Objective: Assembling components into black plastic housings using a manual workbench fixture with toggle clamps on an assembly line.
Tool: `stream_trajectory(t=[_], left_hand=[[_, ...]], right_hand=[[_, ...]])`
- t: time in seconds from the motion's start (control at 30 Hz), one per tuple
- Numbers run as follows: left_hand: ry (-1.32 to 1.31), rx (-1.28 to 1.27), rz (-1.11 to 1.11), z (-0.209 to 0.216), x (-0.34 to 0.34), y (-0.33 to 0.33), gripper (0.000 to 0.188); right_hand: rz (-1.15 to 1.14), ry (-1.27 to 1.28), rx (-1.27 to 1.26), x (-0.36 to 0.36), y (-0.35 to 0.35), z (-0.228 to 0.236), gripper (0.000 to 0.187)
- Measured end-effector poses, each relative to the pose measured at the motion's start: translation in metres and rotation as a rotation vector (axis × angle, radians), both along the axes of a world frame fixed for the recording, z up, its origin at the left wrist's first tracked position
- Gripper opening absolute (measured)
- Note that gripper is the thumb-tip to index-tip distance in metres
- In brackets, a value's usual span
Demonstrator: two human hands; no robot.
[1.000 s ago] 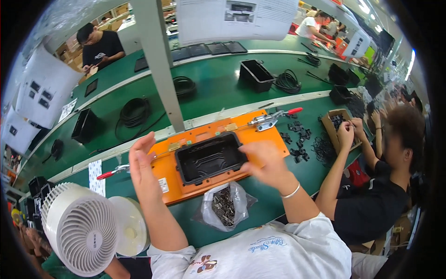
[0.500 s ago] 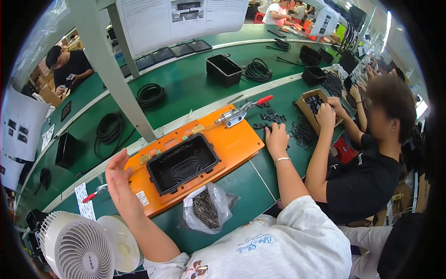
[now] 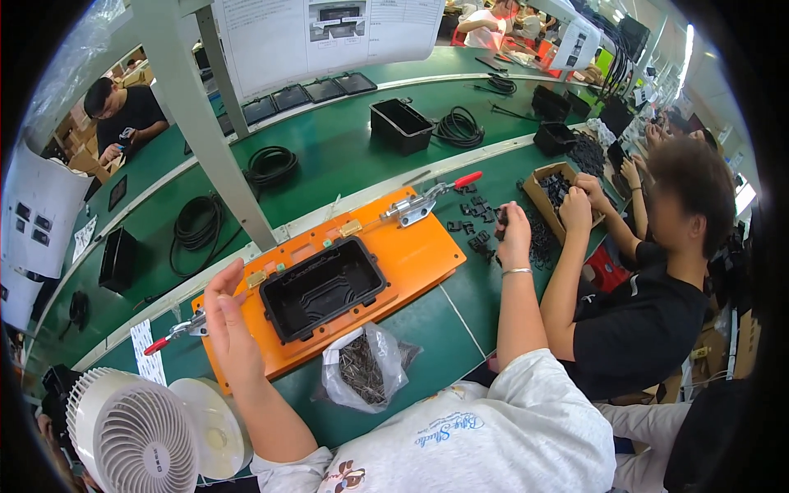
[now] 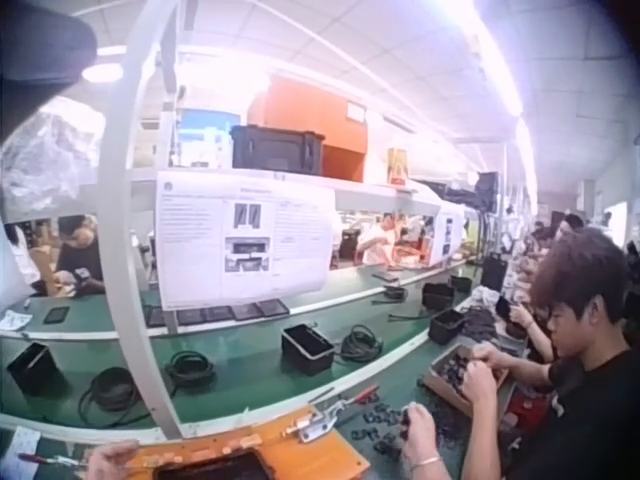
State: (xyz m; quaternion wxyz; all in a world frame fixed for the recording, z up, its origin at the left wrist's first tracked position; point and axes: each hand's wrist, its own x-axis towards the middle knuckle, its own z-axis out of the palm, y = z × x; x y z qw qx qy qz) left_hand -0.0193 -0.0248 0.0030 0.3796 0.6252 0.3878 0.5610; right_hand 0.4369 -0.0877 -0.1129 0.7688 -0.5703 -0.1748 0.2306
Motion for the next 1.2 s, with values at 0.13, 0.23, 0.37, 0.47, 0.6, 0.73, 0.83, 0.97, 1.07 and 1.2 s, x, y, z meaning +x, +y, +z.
stream_trajectory(t=[0.13,0.23,0.37,0.47,0.6,0.73,0.83,0.97,1.07,1.2], left_hand=[[-0.054,-0.023,-0.121,0.002,0.011,-0.007,0.031],[-0.163,-0.070,-0.324,-0.003,0.022,-0.012,0.021],[-0.035,-0.245,-0.506,-0.004,0.035,-0.031,0.015],[0.048,-0.152,-0.517,0.002,0.047,-0.040,0.013],[0.129,-0.034,-0.502,0.005,0.044,-0.037,0.018],[0.126,-0.021,-0.431,0.009,0.034,-0.033,0.018],[0.120,-0.015,-0.416,0.009,0.030,-0.030,0.018],[0.131,-0.008,-0.416,0.008,0.028,-0.028,0.018],[0.152,0.005,-0.419,0.009,0.030,-0.028,0.018],[0.171,-0.036,-0.440,0.008,0.032,-0.030,0.018]], right_hand=[[0.258,0.849,0.375,-0.032,-0.009,0.044,0.033],[0.702,0.810,0.422,-0.073,-0.012,0.066,0.036],[0.895,0.442,0.196,-0.147,-0.014,0.098,0.036],[1.078,0.411,0.161,-0.181,-0.010,0.108,0.032],[0.965,0.106,-0.004,-0.186,0.000,0.106,0.025],[0.457,-1.013,-0.259,-0.175,0.018,0.071,0.025],[0.435,-1.313,-0.477,-0.176,0.016,0.061,0.032],[0.459,-1.234,-0.416,-0.174,0.011,0.069,0.036],[0.384,-1.259,-0.328,-0.163,0.007,0.076,0.040],[0.428,-1.200,-0.483,-0.158,-0.001,0.075,0.035]])
